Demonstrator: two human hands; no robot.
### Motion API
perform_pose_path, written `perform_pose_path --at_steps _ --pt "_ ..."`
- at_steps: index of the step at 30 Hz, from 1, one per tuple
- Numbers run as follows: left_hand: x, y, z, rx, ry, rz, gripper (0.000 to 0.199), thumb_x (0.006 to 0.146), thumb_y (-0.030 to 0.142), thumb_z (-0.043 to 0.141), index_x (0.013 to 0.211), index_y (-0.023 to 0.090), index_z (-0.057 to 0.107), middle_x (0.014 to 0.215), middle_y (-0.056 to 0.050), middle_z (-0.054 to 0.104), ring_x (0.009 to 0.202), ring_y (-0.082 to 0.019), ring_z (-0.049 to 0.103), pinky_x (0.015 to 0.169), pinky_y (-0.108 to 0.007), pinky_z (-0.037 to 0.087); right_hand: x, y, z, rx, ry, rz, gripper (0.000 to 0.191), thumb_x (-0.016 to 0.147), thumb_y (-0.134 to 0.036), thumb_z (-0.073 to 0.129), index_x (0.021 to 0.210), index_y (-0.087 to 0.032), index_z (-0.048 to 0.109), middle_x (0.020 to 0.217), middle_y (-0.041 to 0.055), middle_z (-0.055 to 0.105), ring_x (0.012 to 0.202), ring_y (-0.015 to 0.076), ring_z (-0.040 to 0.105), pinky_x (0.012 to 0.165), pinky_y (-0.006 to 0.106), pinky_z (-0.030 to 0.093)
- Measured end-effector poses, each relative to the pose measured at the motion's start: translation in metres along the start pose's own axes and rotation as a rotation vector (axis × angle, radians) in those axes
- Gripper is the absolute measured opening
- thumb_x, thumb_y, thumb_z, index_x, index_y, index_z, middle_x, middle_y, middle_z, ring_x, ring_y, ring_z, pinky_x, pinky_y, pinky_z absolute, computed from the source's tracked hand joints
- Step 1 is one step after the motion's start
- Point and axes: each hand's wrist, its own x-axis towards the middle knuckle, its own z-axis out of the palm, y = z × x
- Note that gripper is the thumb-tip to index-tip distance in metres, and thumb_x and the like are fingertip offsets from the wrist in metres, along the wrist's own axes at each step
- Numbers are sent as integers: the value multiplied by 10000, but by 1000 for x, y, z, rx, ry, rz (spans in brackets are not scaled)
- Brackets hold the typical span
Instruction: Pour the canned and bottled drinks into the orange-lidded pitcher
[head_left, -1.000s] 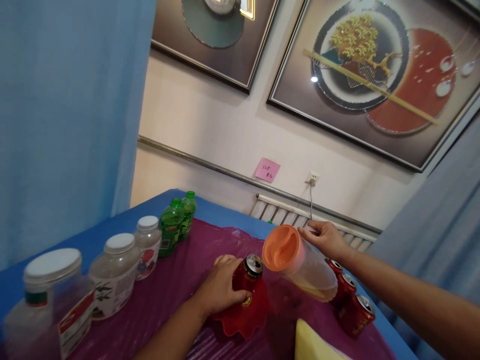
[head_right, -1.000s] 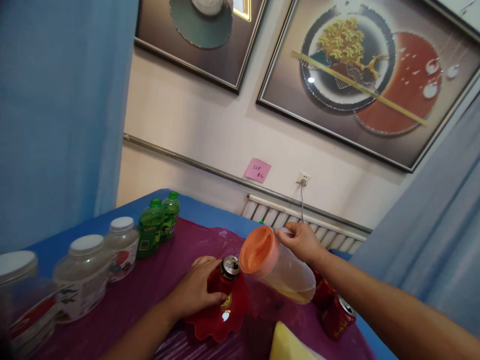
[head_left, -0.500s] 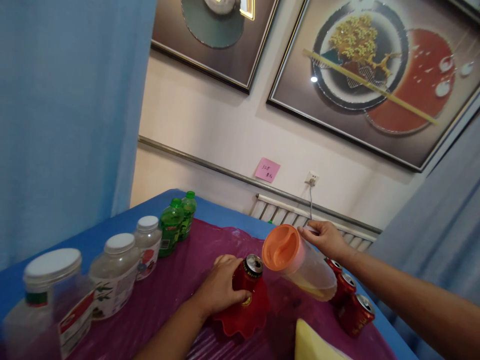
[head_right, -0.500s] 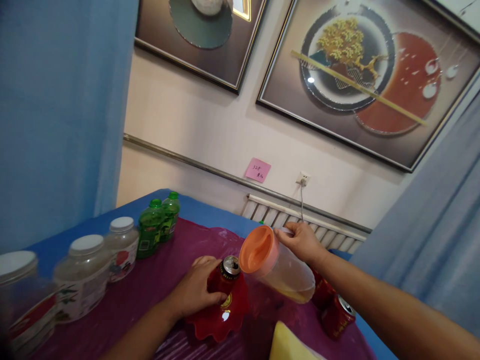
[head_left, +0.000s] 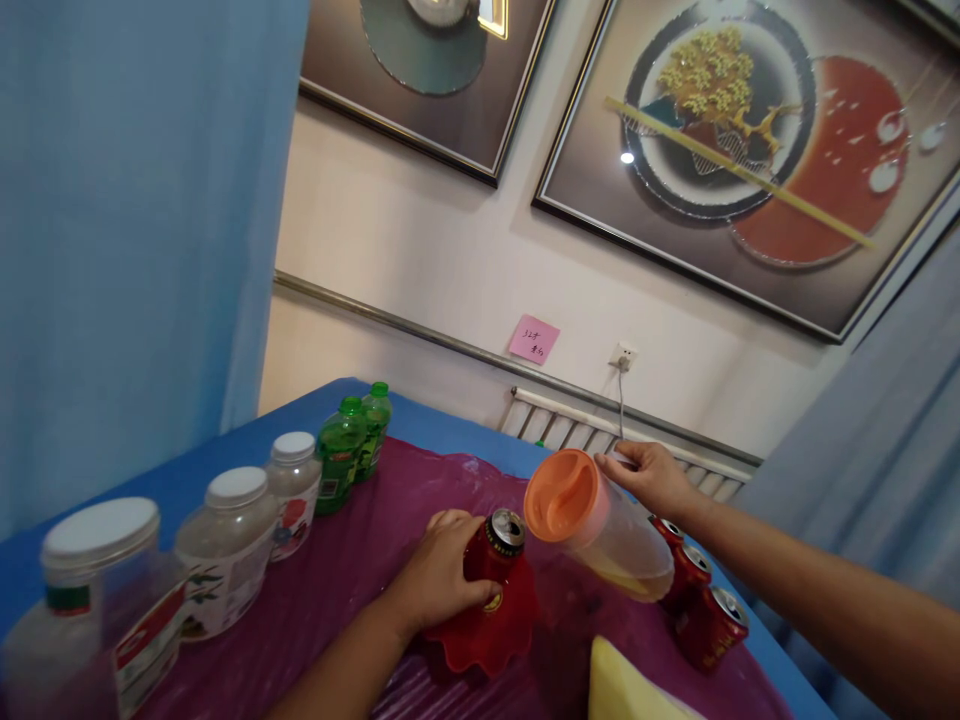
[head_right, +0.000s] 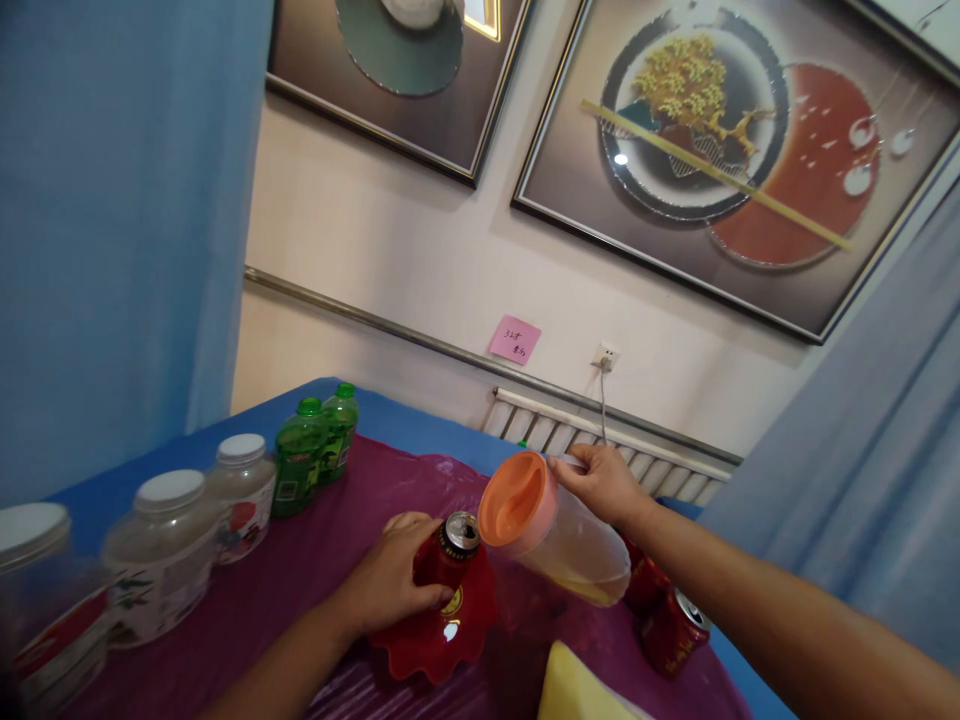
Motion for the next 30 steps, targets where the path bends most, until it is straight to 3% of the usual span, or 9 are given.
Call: perform_pose_path --at_steps 30 --pt "0 0 0 14 -8 1 544 584 389 859 1069 237 666 1066 -52 645 1058 -301 554 971 -409 393 3 2 3 -8 10 -24 513 798 -617 563 582 -249 278 537 -64 242 504 93 244 457 250 170"
